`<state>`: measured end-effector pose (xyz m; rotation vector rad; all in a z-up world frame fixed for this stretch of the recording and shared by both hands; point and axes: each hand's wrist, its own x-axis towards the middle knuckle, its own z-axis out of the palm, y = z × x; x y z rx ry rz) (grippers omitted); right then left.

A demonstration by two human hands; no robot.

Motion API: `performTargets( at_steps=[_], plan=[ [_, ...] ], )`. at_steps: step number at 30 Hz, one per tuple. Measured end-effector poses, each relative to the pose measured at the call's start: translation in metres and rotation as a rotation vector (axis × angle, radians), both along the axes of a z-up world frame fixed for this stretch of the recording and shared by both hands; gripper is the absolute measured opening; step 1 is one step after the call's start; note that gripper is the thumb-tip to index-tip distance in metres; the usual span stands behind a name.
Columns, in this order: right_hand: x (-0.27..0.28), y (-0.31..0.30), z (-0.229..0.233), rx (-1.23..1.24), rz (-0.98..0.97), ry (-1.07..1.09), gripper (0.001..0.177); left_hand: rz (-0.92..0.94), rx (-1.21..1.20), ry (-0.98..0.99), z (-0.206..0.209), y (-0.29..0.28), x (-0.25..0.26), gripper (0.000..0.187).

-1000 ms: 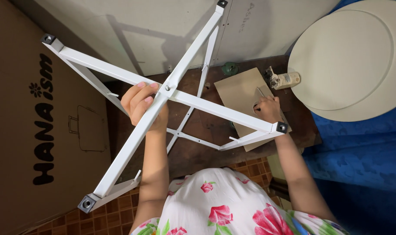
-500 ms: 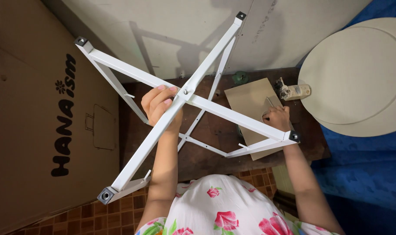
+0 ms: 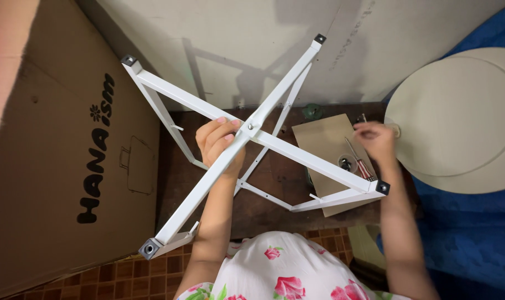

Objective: The person sits on the floor assembling a white metal folding table frame. They align the X-shaped leg frame with the rectangular top rails, insert screws at the central joint, and use a screwdriver to tighten the fasteners, repositioning the frame repeatedly to reach each screw.

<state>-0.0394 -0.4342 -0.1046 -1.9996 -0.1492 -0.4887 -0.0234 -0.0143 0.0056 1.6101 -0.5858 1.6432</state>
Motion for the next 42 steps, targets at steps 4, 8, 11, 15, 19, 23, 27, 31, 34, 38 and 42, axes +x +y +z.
performTargets(
  at_steps=[4, 8, 11, 15, 19, 23, 27, 31, 34, 38, 42],
  plan=[
    [0.010, 0.041, 0.120, 0.073, 0.110, -0.130, 0.010, -0.022, -0.016, -0.023, 0.005, 0.000, 0.000, 0.048],
    [-0.001, 0.116, 0.238, -0.163, 0.406, -0.229, 0.018, -0.047, -0.043, -0.036, 0.009, -0.001, -0.001, 0.045],
    [-0.001, 0.182, 0.286, -0.456, 0.579, -0.350, 0.020, -0.063, -0.047, -0.055, 0.012, -0.002, -0.001, 0.043],
    [0.010, 0.245, 0.305, -0.503, 0.784, -0.267, 0.016, -0.070, -0.063, -0.028, 0.013, -0.003, -0.003, 0.042],
    [0.018, 0.259, 0.311, -0.550, 0.820, -0.210, 0.012, -0.075, -0.060, -0.012, 0.012, -0.001, -0.003, 0.043],
    [0.021, 0.265, 0.311, -0.605, 0.837, -0.147, 0.011, -0.083, -0.055, 0.010, 0.011, 0.002, -0.002, 0.044],
    [0.023, 0.272, 0.315, -0.630, 0.872, -0.127, 0.012, -0.088, -0.060, 0.016, 0.012, 0.005, -0.001, 0.044],
    [0.021, 0.277, 0.319, -0.650, 0.865, -0.120, 0.012, -0.072, -0.069, 0.027, 0.015, 0.005, -0.003, 0.044],
    [0.018, 0.276, 0.321, -0.662, 0.865, -0.093, 0.011, -0.065, -0.066, 0.021, 0.016, 0.002, -0.005, 0.044],
    [0.016, 0.273, 0.321, -0.699, 0.839, -0.047, 0.008, -0.048, -0.052, 0.010, 0.017, 0.000, -0.007, 0.043],
    [0.016, 0.268, 0.313, -0.718, 0.781, -0.043, 0.015, -0.077, -0.070, -0.001, 0.017, -0.002, -0.007, 0.042]
  ],
)
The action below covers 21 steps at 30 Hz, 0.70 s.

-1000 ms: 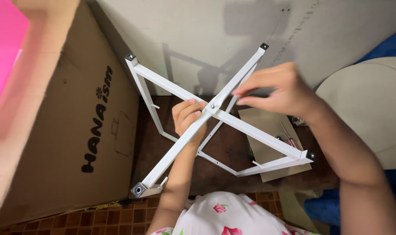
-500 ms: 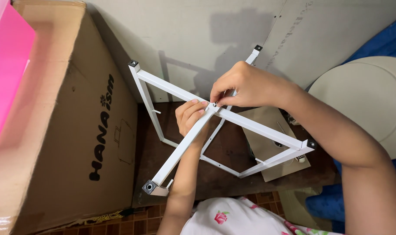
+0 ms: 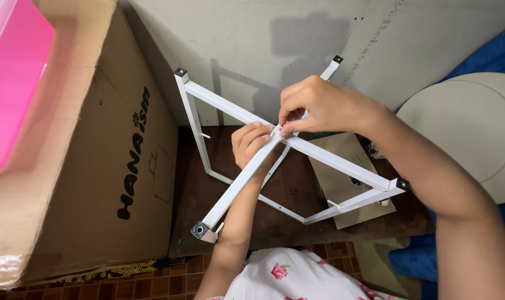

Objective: The person sits on the floor assembling a white metal folding table frame. They align the X-shaped leg frame with the rectangular top rails, insert screws at the central joint, and use a screwdriver to tighten the fasteners, repositioning the frame repeatedly to reach each screw.

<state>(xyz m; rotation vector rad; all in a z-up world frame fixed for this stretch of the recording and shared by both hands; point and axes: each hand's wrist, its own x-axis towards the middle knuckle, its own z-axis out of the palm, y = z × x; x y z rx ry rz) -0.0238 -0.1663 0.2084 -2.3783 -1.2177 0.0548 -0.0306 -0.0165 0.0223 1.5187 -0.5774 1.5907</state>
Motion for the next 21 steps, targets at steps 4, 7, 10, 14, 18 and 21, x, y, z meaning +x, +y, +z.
performTargets(
  at_steps=[4, 7, 10, 14, 18, 21],
  plan=[
    [0.007, -0.015, -0.008, 0.117, 0.001, 0.117, 0.015, -0.001, 0.000, 0.010, -0.002, 0.000, 0.001, 0.042],
    [0.011, -0.026, -0.016, 0.209, 0.009, 0.216, 0.018, -0.013, -0.003, 0.019, -0.003, -0.001, 0.000, 0.042],
    [0.013, -0.033, -0.025, 0.254, 0.034, 0.266, 0.028, -0.029, 0.005, 0.024, -0.004, 0.000, -0.001, 0.041],
    [0.015, -0.037, -0.033, 0.232, 0.065, 0.216, 0.034, -0.040, 0.012, 0.020, -0.004, 0.000, -0.002, 0.042],
    [0.017, -0.040, -0.036, 0.277, 0.054, 0.283, 0.018, -0.037, 0.001, 0.026, -0.004, -0.001, -0.001, 0.040],
    [0.016, -0.039, -0.036, 0.336, 0.053, 0.347, 0.019, -0.039, 0.000, 0.027, -0.005, -0.001, 0.000, 0.040]
  ],
)
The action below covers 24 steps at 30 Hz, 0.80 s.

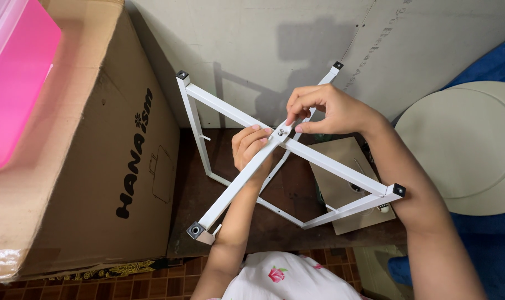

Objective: The person sits on the floor assembling a white metal folding table frame. They align the X-shaped leg frame with the rectangular top rails, insert screws at the central joint, and use a screwdriver to tighten the fasteners, repositioning the frame repeatedly to reach each screw.

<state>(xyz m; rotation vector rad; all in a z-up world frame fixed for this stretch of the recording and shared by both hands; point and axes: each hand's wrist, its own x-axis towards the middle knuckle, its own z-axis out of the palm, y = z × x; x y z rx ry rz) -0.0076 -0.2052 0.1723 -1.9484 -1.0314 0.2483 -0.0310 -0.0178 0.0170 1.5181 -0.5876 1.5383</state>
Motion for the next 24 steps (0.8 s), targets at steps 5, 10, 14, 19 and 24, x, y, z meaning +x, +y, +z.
performTargets(
  at_steps=[5, 10, 14, 19, 24],
  plan=[
    [-0.003, 0.003, 0.001, -0.084, -0.027, -0.117, 0.027, -0.001, -0.010, -0.010, 0.000, -0.001, 0.000, 0.040],
    [-0.004, 0.004, 0.002, -0.101, -0.057, -0.112, 0.019, 0.009, 0.000, 0.003, 0.000, -0.001, 0.000, 0.042],
    [-0.006, 0.004, 0.002, -0.100, -0.046, -0.149, 0.025, 0.035, 0.002, 0.012, -0.001, -0.001, -0.001, 0.043],
    [-0.009, 0.003, 0.001, -0.064, -0.048, -0.111, 0.015, 0.040, -0.009, 0.007, -0.001, -0.002, 0.000, 0.043],
    [-0.010, 0.005, 0.001, -0.113, -0.091, -0.164, 0.028, 0.038, -0.007, 0.014, -0.001, -0.002, -0.001, 0.043]
  ],
)
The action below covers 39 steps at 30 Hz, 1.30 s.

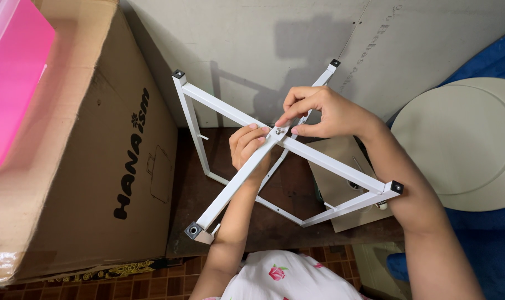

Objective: The person sits on the floor assembling a white metal folding table frame. They align the X-shaped leg frame with the rectangular top rails, insert screws at the central joint, and use a screwdriver to tighten the fasteners, repositioning the frame repeatedly to reach each screw.

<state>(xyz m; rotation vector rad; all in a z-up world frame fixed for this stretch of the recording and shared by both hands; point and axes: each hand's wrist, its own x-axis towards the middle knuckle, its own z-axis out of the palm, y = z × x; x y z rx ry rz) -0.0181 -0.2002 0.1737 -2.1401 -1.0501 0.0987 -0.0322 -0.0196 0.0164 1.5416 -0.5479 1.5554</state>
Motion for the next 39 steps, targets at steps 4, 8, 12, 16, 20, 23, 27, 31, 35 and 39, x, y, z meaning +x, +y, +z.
performTargets(
  at_steps=[4, 8, 12, 16, 20, 23, 27, 31, 35, 39],
  plan=[
    [0.000, -0.001, 0.000, 0.033, 0.037, 0.000, 0.020, -0.009, 0.010, 0.019, 0.000, 0.001, -0.002, 0.043],
    [0.000, -0.001, -0.001, 0.035, 0.030, -0.002, 0.025, -0.013, 0.012, 0.012, 0.001, 0.001, -0.002, 0.043],
    [0.000, -0.002, -0.002, 0.033, 0.047, -0.040, 0.027, 0.000, 0.012, 0.006, 0.002, 0.000, -0.002, 0.043],
    [0.000, -0.002, -0.003, 0.044, 0.020, -0.005, 0.022, 0.000, 0.019, 0.012, 0.002, 0.001, -0.003, 0.044],
    [-0.001, -0.002, -0.003, 0.056, 0.053, -0.058, 0.025, -0.005, 0.021, 0.009, 0.002, 0.001, -0.003, 0.044],
    [-0.003, -0.002, -0.003, 0.067, 0.049, -0.056, 0.021, 0.003, 0.026, 0.012, 0.002, 0.002, -0.002, 0.045],
    [-0.003, 0.000, -0.002, 0.050, 0.011, -0.033, 0.025, -0.018, 0.018, 0.023, 0.001, 0.001, -0.003, 0.046],
    [-0.004, -0.001, -0.003, 0.059, 0.023, -0.040, 0.029, -0.026, 0.015, 0.016, 0.001, 0.001, -0.002, 0.046],
    [-0.003, -0.002, -0.006, 0.096, 0.030, -0.055, 0.019, -0.015, 0.014, 0.027, 0.000, 0.000, -0.003, 0.046],
    [-0.003, -0.005, -0.012, 0.173, 0.018, -0.008, 0.021, -0.015, 0.010, 0.017, -0.001, -0.001, -0.001, 0.047]
  ],
)
